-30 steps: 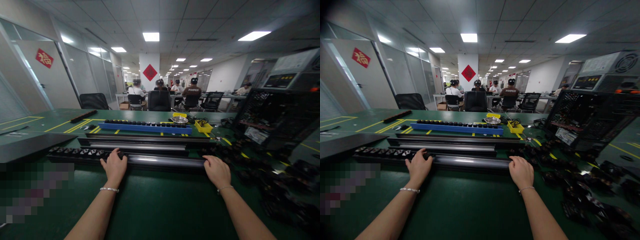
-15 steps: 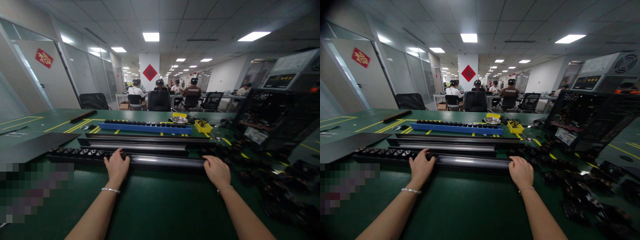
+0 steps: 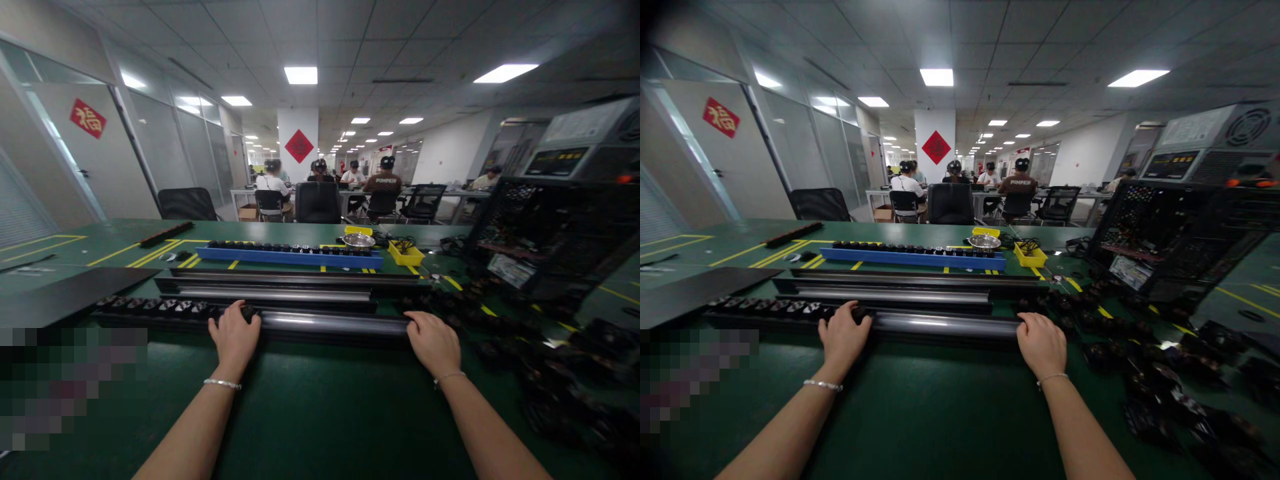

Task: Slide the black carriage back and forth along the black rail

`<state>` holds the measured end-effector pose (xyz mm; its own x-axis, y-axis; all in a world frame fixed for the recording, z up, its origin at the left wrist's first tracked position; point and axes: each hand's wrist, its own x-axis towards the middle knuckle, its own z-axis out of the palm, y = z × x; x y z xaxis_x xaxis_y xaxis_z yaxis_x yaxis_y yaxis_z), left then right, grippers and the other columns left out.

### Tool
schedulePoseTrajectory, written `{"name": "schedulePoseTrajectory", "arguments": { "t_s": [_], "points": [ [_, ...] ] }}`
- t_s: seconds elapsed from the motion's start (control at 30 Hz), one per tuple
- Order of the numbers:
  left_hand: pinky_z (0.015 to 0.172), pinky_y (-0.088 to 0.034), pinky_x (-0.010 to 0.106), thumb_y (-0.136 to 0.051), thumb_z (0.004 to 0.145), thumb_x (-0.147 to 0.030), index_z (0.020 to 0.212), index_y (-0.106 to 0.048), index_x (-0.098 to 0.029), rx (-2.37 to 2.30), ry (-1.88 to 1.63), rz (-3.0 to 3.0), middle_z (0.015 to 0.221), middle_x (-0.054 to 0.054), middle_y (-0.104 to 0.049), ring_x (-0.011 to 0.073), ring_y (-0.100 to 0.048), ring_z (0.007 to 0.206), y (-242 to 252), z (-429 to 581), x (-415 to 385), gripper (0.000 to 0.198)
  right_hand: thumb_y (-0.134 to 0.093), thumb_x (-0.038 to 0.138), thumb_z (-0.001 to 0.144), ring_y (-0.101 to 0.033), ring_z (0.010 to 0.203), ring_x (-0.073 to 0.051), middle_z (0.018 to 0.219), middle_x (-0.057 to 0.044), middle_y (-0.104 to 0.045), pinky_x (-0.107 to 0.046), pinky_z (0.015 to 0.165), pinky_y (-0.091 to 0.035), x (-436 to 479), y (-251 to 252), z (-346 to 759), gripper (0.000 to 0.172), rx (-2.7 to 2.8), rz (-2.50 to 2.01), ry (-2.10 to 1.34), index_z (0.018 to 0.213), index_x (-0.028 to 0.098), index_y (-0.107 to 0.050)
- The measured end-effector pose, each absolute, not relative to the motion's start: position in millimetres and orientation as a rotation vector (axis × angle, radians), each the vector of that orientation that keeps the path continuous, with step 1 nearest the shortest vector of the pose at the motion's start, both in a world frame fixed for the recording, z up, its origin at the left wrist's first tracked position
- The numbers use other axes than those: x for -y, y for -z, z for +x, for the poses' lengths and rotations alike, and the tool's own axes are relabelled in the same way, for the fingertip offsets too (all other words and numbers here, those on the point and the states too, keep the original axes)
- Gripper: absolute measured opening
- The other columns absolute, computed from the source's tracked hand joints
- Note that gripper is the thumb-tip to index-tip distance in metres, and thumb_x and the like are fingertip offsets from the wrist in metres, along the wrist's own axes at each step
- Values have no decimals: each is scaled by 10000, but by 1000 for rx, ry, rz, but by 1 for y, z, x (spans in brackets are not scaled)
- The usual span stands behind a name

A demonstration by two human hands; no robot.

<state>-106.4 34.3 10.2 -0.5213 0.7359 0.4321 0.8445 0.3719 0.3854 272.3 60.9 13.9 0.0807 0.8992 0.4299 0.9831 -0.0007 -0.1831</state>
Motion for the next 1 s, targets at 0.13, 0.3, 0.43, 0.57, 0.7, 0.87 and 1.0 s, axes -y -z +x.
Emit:
{"name": "schedulePoseTrajectory", "arguments": {
  "t_s": [0.13, 0.3, 0.43, 0.57, 0.7, 0.87, 1.0],
  "points": [
    [1048, -200, 518, -439, 773, -314, 1143, -494, -159, 2457, 899, -1422, 1077, 119, -621, 273, -556, 1032, -11, -109, -35, 405, -325, 233, 817, -533, 1076, -197, 1112, -22, -646, -358, 897, -375, -61, -14, 272, 396, 1851, -1935, 264, 1032, 215, -656],
    [1051, -184, 532, -439, 768, -311, 1132, -497, -161, 2462, 932, -1429, 1072, 116, -630, 278, -559, 1032, -12, -110, -35, 398, -331, 229, 813, -533, 1075, -199, 1105, -31, -649, -360, 897, -377, -60, -15, 271, 394, 1848, -1930, 263, 1026, 211, -661],
    [1057, -167, 542, -446, 763, -312, 1130, -495, -160, 2465, 963, -1445, 1075, 116, -634, 280, -556, 1046, -13, -108, -35, 400, -328, 231, 813, -531, 1076, -202, 1113, -37, -645, -364, 899, -377, -60, -16, 271, 399, 1856, -1933, 262, 1032, 208, -661],
    [1066, -132, 554, -454, 758, -314, 1139, -487, -166, 2452, 982, -1503, 1067, 104, -642, 275, -550, 1066, -13, -105, -34, 410, -313, 244, 821, -528, 1082, -199, 1119, -32, -642, -368, 893, -377, -59, -17, 271, 408, 1860, -1952, 256, 1042, 216, -655],
    [1068, -125, 558, -455, 756, -313, 1135, -487, -171, 2451, 994, -1514, 1066, 102, -644, 273, -550, 1071, -13, -103, -34, 406, -313, 247, 822, -531, 1077, -197, 1118, -26, -641, -370, 885, -381, -59, -17, 271, 405, 1854, -1959, 258, 1037, 230, -655],
    [1066, -120, 560, -460, 756, -306, 1125, -493, -181, 2444, 1015, -1517, 1059, 106, -648, 273, -551, 1073, -13, -104, -34, 392, -323, 238, 816, -534, 1072, -197, 1115, -26, -643, -367, 882, -385, -60, -16, 271, 398, 1857, -1950, 262, 1032, 223, -657],
    [1066, -107, 568, -461, 759, -301, 1132, -492, -184, 2434, 1019, -1532, 1064, 104, -650, 269, -554, 1071, -12, -104, -34, 393, -332, 231, 813, -534, 1072, -195, 1116, -30, -645, -359, 890, -381, -60, -16, 271, 392, 1853, -1946, 271, 1029, 217, -659]
  ]
}}
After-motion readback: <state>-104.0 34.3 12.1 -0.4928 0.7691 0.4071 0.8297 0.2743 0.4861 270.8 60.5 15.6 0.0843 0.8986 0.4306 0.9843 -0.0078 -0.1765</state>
